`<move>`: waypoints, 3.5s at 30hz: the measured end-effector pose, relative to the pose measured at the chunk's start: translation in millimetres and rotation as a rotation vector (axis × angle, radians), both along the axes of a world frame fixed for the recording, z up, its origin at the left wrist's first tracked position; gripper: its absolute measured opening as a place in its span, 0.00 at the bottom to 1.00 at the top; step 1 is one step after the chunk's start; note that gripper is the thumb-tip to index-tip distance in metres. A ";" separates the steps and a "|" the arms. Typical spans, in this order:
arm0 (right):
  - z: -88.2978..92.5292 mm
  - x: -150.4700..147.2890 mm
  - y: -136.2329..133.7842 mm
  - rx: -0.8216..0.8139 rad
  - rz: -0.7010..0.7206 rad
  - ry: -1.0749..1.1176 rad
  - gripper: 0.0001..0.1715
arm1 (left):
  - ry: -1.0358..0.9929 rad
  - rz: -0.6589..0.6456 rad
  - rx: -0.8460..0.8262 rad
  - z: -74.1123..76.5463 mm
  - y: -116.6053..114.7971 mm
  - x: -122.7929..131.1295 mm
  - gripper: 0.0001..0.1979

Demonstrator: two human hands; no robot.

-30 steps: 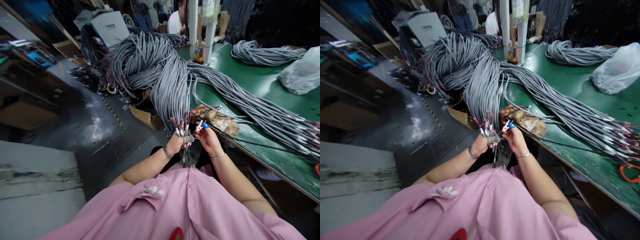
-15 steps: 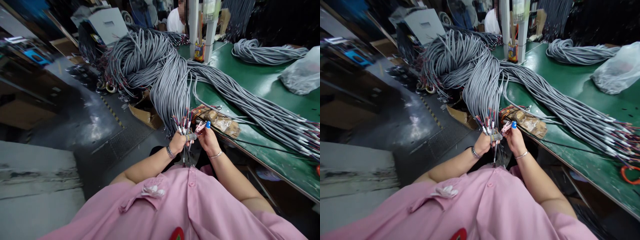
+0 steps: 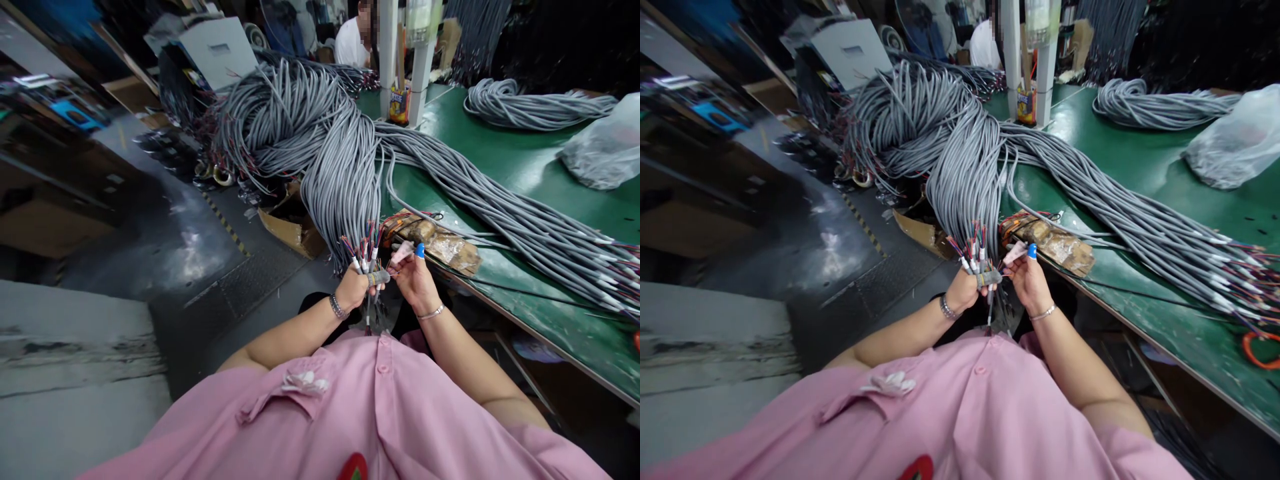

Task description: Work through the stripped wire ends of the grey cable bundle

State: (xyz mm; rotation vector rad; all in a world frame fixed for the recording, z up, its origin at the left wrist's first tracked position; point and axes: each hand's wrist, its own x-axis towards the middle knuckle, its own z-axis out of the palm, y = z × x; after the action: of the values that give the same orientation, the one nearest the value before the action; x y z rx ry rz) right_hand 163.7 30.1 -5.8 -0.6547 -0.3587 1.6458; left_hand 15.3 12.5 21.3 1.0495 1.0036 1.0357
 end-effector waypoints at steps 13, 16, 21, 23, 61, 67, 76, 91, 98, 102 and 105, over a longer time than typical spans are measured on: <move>-1.0 4.7 -0.5 0.064 0.037 -0.048 0.17 | -0.049 0.091 0.004 3.4 -1.5 6.9 0.14; -1.6 3.4 2.2 0.016 0.050 0.024 0.15 | -0.029 0.120 -0.026 3.0 -0.3 10.1 0.15; 0.0 0.0 3.7 -0.032 -0.006 0.061 0.15 | -0.001 0.129 -0.026 0.5 -0.1 10.1 0.14; -0.8 -0.1 2.3 -0.031 0.008 0.063 0.18 | 0.001 0.121 -0.018 -0.1 -1.0 8.6 0.14; 12.7 7.9 -1.3 0.017 0.105 -0.154 0.23 | -0.155 0.310 -0.023 2.4 -5.9 6.7 0.14; 8.6 4.9 -1.6 0.002 0.056 -0.120 0.22 | -0.147 0.326 -0.015 6.0 -5.5 13.9 0.14; 9.6 8.5 -4.5 -0.032 0.000 -0.074 0.16 | -0.102 0.302 0.034 1.0 -5.2 17.9 0.14; 7.7 2.2 -5.2 0.011 0.009 -0.112 0.20 | -0.139 0.325 0.031 2.0 -5.1 19.0 0.13; 3.9 2.0 -0.8 -0.046 0.046 0.095 0.12 | -0.107 0.323 0.055 -1.3 -7.1 20.5 0.13; 2.6 0.1 1.1 -0.062 0.008 0.112 0.07 | -0.067 0.303 0.072 -5.3 -8.0 20.0 0.14; 2.4 -1.9 1.3 -0.068 -0.021 0.108 0.07 | -0.032 0.294 0.080 -7.6 -7.9 19.6 0.15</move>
State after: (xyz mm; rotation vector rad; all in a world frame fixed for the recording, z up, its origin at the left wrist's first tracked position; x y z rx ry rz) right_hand 161.9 31.4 -3.4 -0.6155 -0.2176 1.6718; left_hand 34.9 4.6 13.7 0.9645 1.1198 1.3367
